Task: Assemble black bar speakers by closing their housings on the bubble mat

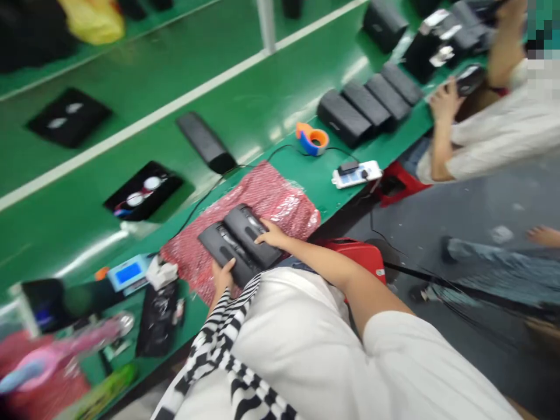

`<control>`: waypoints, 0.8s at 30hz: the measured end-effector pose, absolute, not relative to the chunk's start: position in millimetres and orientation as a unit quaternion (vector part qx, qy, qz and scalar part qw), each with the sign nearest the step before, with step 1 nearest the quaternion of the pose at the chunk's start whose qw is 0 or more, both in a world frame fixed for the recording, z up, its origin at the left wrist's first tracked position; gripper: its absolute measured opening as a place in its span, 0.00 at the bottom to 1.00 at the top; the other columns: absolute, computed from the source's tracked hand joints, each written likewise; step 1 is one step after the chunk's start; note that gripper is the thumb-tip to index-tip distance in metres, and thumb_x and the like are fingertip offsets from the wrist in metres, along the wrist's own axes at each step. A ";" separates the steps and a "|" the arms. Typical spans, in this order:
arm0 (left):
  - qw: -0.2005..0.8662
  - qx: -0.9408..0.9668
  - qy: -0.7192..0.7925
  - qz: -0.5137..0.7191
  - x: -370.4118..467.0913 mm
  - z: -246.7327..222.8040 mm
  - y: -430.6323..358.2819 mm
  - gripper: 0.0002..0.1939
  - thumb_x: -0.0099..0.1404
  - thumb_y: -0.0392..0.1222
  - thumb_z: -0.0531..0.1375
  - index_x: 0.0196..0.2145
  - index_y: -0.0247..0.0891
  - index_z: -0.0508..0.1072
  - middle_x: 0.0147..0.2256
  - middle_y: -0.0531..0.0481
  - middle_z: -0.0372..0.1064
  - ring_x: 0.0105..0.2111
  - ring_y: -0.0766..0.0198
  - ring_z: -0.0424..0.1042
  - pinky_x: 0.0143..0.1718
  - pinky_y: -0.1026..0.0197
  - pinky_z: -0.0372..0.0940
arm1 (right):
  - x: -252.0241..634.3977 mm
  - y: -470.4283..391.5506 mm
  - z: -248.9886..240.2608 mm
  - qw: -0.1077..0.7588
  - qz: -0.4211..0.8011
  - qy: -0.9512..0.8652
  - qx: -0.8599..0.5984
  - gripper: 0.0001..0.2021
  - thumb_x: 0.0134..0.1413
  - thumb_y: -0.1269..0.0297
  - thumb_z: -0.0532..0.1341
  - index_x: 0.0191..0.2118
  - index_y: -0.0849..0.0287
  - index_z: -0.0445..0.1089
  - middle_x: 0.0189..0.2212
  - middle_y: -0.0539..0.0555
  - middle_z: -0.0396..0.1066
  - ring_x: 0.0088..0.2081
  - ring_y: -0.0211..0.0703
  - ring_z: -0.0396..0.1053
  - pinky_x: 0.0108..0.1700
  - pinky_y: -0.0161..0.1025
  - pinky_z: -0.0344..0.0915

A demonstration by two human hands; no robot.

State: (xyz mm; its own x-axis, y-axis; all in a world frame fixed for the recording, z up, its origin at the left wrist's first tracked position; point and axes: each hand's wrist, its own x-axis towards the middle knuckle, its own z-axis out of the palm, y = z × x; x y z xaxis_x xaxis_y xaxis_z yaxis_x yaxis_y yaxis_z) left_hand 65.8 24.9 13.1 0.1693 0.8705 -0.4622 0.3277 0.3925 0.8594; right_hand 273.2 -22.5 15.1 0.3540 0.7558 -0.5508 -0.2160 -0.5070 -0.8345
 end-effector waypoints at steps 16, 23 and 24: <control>0.600 0.381 0.597 0.371 66.8 8.3 12.3 0.43 0.46 0.32 0.64 0.61 0.43 0.62 0.54 0.46 0.71 0.53 0.54 0.70 0.59 0.51 0.61 | 268.1 -30.9 -2.3 0.482 0.538 -0.245 -0.647 0.39 0.33 0.61 0.65 0.58 0.57 0.65 0.51 0.56 0.71 0.48 0.48 0.70 0.55 0.48 0.65; 0.607 0.370 0.594 0.377 67.5 5.0 11.2 0.43 0.46 0.32 0.64 0.62 0.44 0.61 0.55 0.47 0.70 0.53 0.55 0.71 0.59 0.52 0.61 | 267.9 -29.5 2.5 0.468 0.528 -0.273 -0.654 0.38 0.35 0.59 0.64 0.59 0.56 0.63 0.51 0.56 0.71 0.47 0.48 0.70 0.53 0.48 0.67; 0.608 0.369 0.593 0.378 67.6 5.0 11.1 0.43 0.46 0.32 0.64 0.62 0.44 0.61 0.56 0.46 0.70 0.53 0.55 0.71 0.59 0.52 0.61 | 268.2 -29.3 2.9 0.462 0.525 -0.280 -0.658 0.39 0.35 0.58 0.63 0.60 0.56 0.62 0.51 0.56 0.71 0.47 0.48 0.71 0.52 0.48 0.68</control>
State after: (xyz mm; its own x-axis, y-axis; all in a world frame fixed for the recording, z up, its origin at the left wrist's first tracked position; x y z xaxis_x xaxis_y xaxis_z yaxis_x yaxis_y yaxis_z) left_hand 67.6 11.1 5.0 0.0116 0.8971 -0.4418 -0.0210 0.4419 0.8968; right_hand 268.2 -29.3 2.9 0.2916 0.8536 -0.4317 -0.1163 -0.4163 -0.9018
